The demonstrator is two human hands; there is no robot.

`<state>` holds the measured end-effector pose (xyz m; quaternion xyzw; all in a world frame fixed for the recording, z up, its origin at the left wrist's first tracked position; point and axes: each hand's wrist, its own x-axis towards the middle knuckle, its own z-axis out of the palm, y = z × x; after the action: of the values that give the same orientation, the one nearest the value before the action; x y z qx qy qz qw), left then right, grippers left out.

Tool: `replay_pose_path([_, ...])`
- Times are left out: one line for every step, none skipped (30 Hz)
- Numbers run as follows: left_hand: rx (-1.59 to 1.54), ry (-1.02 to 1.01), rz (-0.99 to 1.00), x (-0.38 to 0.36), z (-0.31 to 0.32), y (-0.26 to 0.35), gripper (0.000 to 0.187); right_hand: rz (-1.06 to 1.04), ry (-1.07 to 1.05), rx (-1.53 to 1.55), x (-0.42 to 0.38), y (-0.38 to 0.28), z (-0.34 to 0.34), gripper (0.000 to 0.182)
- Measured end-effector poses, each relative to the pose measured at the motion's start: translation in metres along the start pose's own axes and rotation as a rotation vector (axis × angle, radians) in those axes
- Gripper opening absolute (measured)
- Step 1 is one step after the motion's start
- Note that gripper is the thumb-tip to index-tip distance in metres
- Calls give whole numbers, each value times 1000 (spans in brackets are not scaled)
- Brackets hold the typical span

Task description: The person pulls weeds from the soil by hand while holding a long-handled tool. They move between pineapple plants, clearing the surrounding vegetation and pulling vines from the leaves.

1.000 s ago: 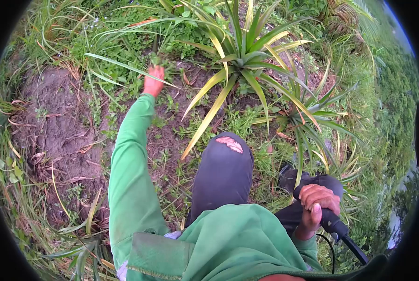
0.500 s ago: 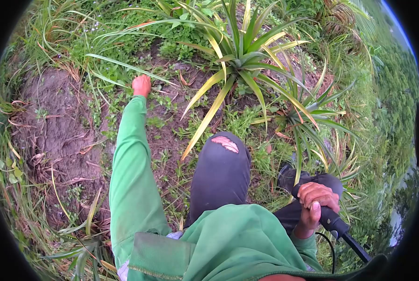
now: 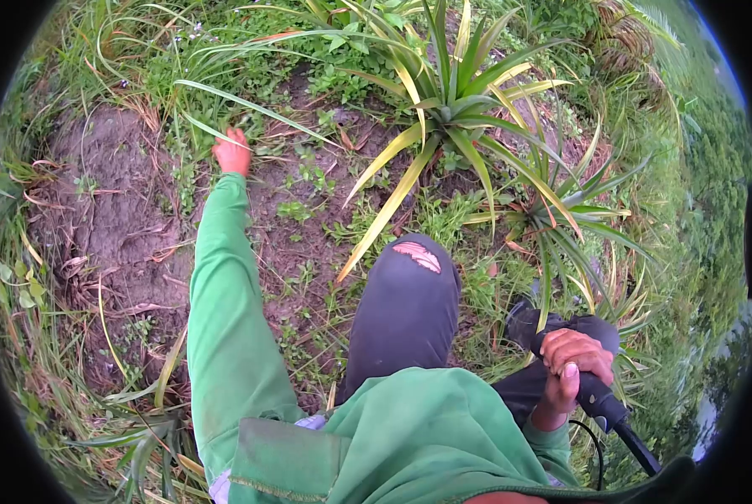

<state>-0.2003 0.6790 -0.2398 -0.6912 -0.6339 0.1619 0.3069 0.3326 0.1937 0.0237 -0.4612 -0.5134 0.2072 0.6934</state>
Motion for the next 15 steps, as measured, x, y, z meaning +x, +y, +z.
replay_pose_path([43, -55, -10, 1, 6, -4, 41, 4, -6, -1, 0, 0, 1, 26])
replay_pose_path([86, -110, -22, 1, 4, -7, 44, 4, -8, 0, 1, 1, 2, 26])
replay_pose_path([85, -111, -24, 1, 2, -8, 44, 7, -5, 8, 1, 2, 3, 26])
replay_pose_path([64, -74, -61, -1, 1, -7, 34, 10, -3, 15, 0, 2, 4, 26])
replay_pose_path([43, -37, -99, -1, -2, -4, 28, 10, -7, 14, 1, 2, 4, 26])
replay_pose_path([20, 4, -137, 2, 3, -1, 27, 5, -5, 17, 2, 2, 5, 27])
replay_pose_path([-10, -28, -74, 9, 40, -5, 28, 4, -2, 21, 3, 2, 5, 27])
replay_pose_path([-8, -30, -75, 8, 38, -7, 28, 5, -3, 23, 3, 2, 5, 27])
replay_pose_path([-119, -70, -39, 7, 27, -10, 29, 3, -7, 22, 3, 3, 5, 27])
replay_pose_path([-231, -113, 0, 4, 16, -12, 29, 4, -11, 20, 2, 3, 5, 27])
replay_pose_path([-293, -121, -22, -2, 1, -12, 30, 8, -10, 23, 1, 3, 5, 27])
replay_pose_path([-287, -124, -24, -2, 11, -16, 30, 5, -8, 21, 1, 4, 6, 28])
replay_pose_path([-316, -93, -37, -2, 20, -18, 31, 1, -7, 16, 2, 5, 6, 28])
replay_pose_path([-348, -62, -49, -2, 28, -19, 32, 3, -7, 17, 2, 5, 6, 28])
replay_pose_path([-422, -85, -61, -7, 16, -22, 36, -1, -9, 9, 2, 5, 6, 28])
